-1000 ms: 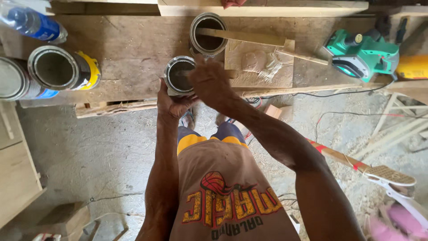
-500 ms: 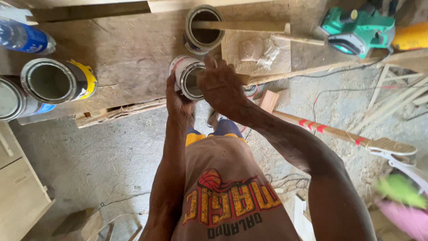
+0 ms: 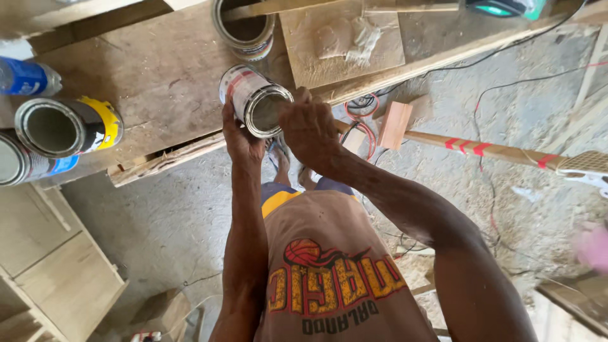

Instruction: The person stirs paint in two separate cans using a wooden stick, then pours the contents onto a small wooden board. They mix the two paints together on the board with the stick, occasionally adding water from a plastic bottle to adjust the consistency.

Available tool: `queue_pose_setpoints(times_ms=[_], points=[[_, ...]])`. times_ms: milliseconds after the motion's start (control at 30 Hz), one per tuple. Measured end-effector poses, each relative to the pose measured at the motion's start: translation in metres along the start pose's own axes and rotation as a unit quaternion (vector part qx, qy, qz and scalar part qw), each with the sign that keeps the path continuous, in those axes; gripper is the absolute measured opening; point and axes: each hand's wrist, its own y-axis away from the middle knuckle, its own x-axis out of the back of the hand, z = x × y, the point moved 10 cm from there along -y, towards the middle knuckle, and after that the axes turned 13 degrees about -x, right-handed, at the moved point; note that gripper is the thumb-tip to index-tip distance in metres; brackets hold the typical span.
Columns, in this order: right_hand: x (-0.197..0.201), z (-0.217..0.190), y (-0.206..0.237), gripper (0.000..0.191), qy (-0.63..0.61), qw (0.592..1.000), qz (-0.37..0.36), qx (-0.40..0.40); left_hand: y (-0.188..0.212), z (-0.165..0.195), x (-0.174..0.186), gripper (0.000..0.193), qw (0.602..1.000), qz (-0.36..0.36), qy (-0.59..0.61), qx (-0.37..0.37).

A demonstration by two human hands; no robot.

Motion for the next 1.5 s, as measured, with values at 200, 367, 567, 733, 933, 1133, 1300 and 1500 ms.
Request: queue_pose_setpoints(times_ms=[200,367,567,733,933,1133,1300,1500], points=[[-0.068,-0.001,0.026,0.009,-0.004,0.966,-0.253,-0.048,-0.003,-0.003,0.026,0.061,0.998,0.045,-0.029,-0.016],[-0.073,0.000,0.028,0.009,-0.089,0.960,-0.256,-0.075,-0.003,-0.004,0.034,0.063,0.997,0.061,-0.035,-0.017],[-0.068,0.012,0.027,0.011,-0.150,0.940,-0.287,-0.107,0.000,-0.003,0.017,0.068,0.999,0.016,-0.032,-0.022],[-0.005,0.012,0.011,0.006,-0.148,0.986,-0.026,-0.065,0.004,-0.006,0.012,0.071,1.000,0.009,0.016,-0.008],[-0.052,-0.005,0.006,0.010,0.015,0.975,-0.204,-0.082,0.000,-0.003,0.007,0.070,1.000,-0.022,0.014,0.000],[-0.057,0.003,0.021,0.008,-0.106,0.961,-0.251,-0.042,0.000,-0.005,0.000,0.069,0.997,-0.073,0.025,0.018],[-0.047,0.010,0.010,0.002,-0.117,0.977,-0.151,-0.099,0.000,-0.006,0.026,0.061,1.000,0.003,0.012,0.016],[-0.048,-0.006,0.011,0.012,-0.167,0.970,-0.163,-0.071,0.000,-0.004,0.032,0.057,1.000,0.017,0.005,0.015]])
